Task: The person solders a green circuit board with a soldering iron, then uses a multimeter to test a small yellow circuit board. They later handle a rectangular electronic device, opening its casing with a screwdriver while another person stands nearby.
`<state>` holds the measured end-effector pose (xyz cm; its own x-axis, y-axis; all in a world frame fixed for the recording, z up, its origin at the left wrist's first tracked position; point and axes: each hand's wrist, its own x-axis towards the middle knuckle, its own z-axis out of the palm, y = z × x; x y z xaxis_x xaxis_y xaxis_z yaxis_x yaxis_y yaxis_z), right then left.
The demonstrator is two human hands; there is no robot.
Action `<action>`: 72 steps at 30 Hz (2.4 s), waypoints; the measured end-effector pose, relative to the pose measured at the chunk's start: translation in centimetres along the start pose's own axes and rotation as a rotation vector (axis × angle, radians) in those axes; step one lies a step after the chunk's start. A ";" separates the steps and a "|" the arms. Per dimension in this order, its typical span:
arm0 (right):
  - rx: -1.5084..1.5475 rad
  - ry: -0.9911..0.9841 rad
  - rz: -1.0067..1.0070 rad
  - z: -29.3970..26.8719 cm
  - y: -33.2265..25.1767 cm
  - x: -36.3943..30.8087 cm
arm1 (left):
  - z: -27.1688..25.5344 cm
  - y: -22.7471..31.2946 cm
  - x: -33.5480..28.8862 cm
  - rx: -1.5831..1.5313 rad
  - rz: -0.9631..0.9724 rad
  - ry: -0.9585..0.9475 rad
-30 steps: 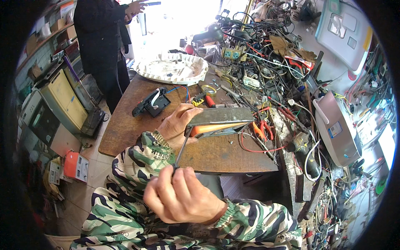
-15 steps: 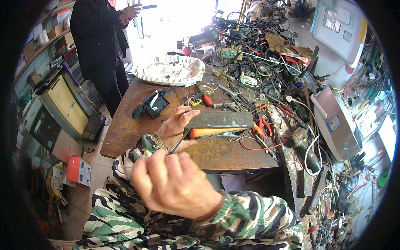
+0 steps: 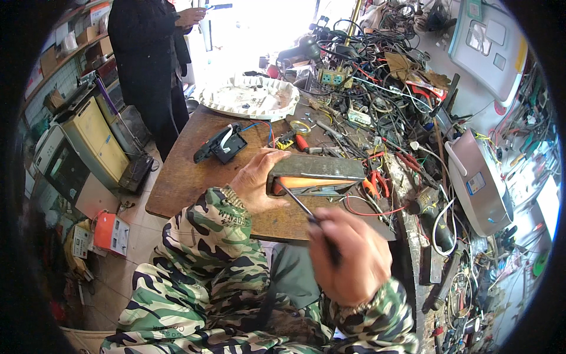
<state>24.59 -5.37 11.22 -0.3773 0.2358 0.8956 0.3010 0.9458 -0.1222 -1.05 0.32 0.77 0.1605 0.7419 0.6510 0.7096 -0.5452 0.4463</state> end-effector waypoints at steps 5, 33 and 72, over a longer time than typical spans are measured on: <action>0.024 0.164 0.086 0.2 1.3 -7.4 | -0.4 0.4 -0.3 -0.008 -0.082 -0.031; 0.553 -0.252 0.442 1.8 5.1 0.6 | 1.7 0.9 -1.7 -0.365 -0.150 0.121; -0.472 -0.731 -0.157 12.2 -5.8 3.1 | 3.6 -0.6 -0.5 -0.140 -0.168 0.297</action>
<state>11.01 -7.39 9.51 -0.8617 0.3477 0.3697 0.4678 0.8265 0.3131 0.93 1.66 -1.99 -0.1708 0.6909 0.7025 0.6052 -0.4891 0.6282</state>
